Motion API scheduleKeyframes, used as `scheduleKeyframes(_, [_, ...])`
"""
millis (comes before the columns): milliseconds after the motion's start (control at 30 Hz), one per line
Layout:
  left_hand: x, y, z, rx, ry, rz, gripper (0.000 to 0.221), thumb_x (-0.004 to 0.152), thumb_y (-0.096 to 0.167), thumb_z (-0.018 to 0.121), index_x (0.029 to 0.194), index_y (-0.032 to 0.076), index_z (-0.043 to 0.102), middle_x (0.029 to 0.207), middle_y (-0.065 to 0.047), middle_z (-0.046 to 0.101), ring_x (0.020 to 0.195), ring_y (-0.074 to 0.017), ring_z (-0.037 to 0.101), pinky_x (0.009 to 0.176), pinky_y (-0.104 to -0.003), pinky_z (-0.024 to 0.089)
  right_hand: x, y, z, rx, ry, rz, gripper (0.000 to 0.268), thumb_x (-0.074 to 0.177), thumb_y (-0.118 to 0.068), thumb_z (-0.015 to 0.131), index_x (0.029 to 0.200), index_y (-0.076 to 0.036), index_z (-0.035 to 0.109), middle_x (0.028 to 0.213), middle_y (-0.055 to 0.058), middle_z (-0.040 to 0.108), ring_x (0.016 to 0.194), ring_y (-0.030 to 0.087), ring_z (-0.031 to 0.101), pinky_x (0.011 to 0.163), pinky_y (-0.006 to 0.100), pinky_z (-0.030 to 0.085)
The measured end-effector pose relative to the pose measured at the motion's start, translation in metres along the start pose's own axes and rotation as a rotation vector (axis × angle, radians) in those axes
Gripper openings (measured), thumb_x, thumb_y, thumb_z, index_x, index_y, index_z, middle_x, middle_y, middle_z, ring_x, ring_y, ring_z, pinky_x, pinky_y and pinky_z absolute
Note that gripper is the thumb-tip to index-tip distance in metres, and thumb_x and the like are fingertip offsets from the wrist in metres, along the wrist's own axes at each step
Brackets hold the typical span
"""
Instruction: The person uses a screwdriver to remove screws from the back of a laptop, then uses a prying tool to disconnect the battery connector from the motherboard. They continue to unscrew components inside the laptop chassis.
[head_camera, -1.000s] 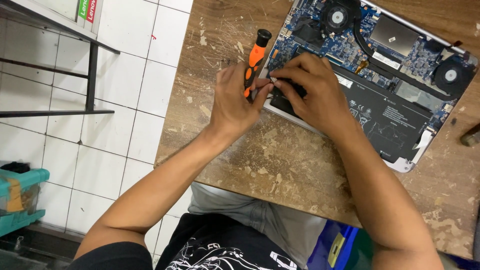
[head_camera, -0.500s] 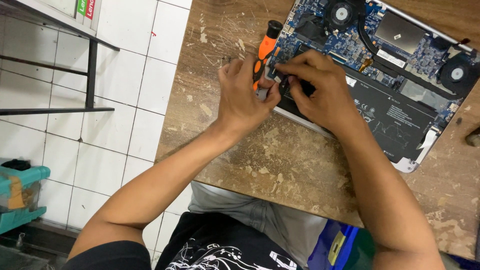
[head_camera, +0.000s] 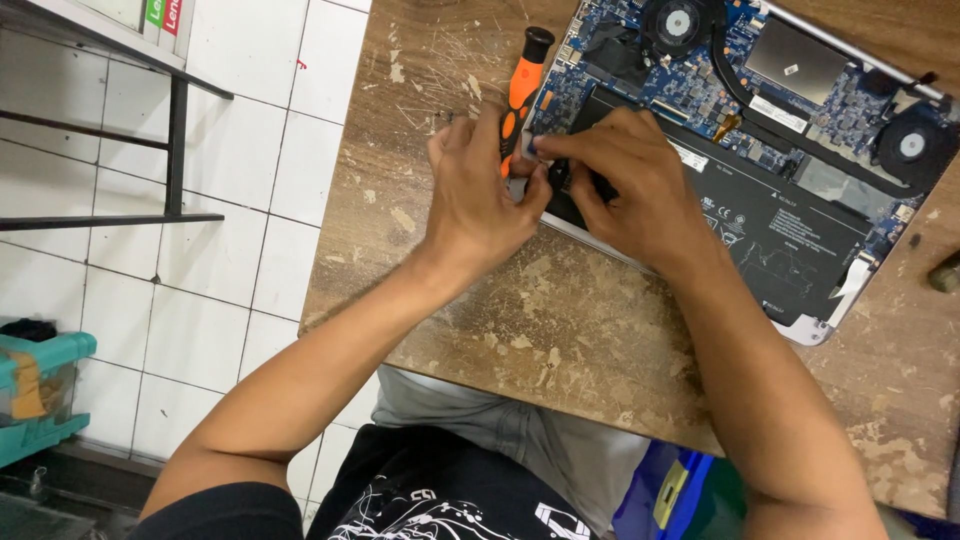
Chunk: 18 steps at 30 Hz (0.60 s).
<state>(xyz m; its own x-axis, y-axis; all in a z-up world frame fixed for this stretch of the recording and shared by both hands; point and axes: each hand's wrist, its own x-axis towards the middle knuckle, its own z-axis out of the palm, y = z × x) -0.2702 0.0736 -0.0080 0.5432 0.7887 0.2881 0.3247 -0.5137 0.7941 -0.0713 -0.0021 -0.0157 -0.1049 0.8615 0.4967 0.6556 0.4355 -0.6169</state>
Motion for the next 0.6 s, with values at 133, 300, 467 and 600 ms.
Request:
scheduleKeyframes(133, [-0.003,-0.006,0.008,-0.002,0.039,0.03,0.034,0.085,-0.002,0.077,0.115,-0.003,0.062,0.072,-0.008,0.063,0.085,-0.0324,0.061,0.098,-0.054,0.039,-0.001,0.0,0.001,-0.056,0.022,-0.046,0.044,0.091,0.017,0.073,0.13,-0.001,0.083,0.096,0.012,0.081,0.089,0.035,0.069,0.085,0.043,0.048])
scheduleKeyframes(300, [-0.01,-0.021,0.018,0.019,0.078,0.08,0.033,0.084,0.005,0.082,0.109,0.007,0.06,0.073,-0.003,0.063,0.089,-0.0296,0.063,0.1,-0.05,0.038,0.002,-0.008,0.0,-0.148,0.004,-0.119,0.048,0.089,0.017,0.073,0.133,0.0,0.082,0.093,0.014,0.082,0.086,0.035,0.069,0.081,0.043,0.05])
scheduleKeyframes(467, [-0.009,-0.023,0.023,0.03,0.126,0.121,0.029,0.085,0.003,0.081,0.105,0.007,0.061,0.072,-0.004,0.066,0.09,-0.0293,0.062,0.098,-0.05,0.039,0.002,-0.008,0.002,-0.132,0.062,-0.078,0.058,0.089,0.017,0.072,0.144,0.001,0.076,0.1,0.008,0.085,0.086,0.033,0.069,0.086,0.043,0.053])
scheduleKeyframes(600, [-0.01,-0.008,0.018,0.114,0.038,-0.008,0.022,0.101,0.022,0.072,0.103,0.01,0.054,0.089,-0.004,0.058,0.101,-0.0242,0.052,0.102,-0.045,0.039,0.0,-0.015,-0.005,-0.162,-0.041,-0.001,0.057,0.105,0.017,0.065,0.159,0.0,0.054,0.114,0.004,0.087,0.095,0.023,0.058,0.094,0.043,0.046])
